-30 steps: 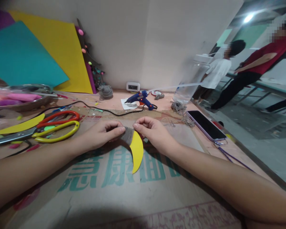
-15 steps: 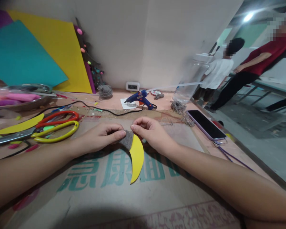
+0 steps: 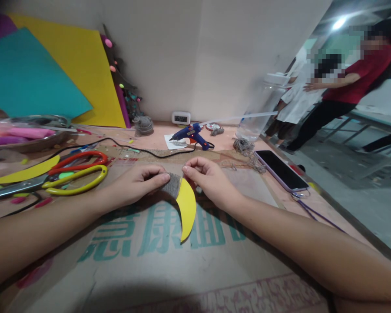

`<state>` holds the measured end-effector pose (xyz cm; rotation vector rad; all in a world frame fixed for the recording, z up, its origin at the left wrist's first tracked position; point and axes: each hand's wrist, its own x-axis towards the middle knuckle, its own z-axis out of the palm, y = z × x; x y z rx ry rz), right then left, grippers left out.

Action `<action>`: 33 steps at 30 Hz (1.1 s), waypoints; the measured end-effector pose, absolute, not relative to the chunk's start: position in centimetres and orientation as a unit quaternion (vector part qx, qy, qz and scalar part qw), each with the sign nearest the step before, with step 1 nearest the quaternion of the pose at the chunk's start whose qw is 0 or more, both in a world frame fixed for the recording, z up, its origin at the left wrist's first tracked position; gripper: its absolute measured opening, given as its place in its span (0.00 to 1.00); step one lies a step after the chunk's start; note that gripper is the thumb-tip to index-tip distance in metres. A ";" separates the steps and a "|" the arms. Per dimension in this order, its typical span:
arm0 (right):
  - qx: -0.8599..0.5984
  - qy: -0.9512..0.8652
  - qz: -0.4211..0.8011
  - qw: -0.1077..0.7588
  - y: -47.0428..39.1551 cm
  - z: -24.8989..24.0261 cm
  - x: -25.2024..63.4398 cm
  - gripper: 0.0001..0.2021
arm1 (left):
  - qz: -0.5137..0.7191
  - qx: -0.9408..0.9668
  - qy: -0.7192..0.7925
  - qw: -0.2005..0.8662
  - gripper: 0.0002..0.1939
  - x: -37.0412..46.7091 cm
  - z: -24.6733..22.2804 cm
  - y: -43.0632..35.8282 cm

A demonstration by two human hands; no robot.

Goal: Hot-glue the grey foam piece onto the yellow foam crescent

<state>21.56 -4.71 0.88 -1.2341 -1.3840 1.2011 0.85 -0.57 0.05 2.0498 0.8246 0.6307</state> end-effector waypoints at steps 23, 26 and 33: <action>-0.495 -0.579 0.517 0.391 -4.7 1.4 21.7 0.15 | 0.311 0.806 0.381 0.331 0.20 1.0 0.1 -0.3; -0.498 -0.574 0.522 0.387 -4.8 1.5 21.6 0.15 | 0.312 0.814 0.372 0.320 0.19 1.0 0.1 -0.4; -0.515 -0.559 0.534 0.370 -4.8 1.7 21.1 0.15 | 0.306 0.825 0.364 0.305 0.19 0.9 -0.3 -0.4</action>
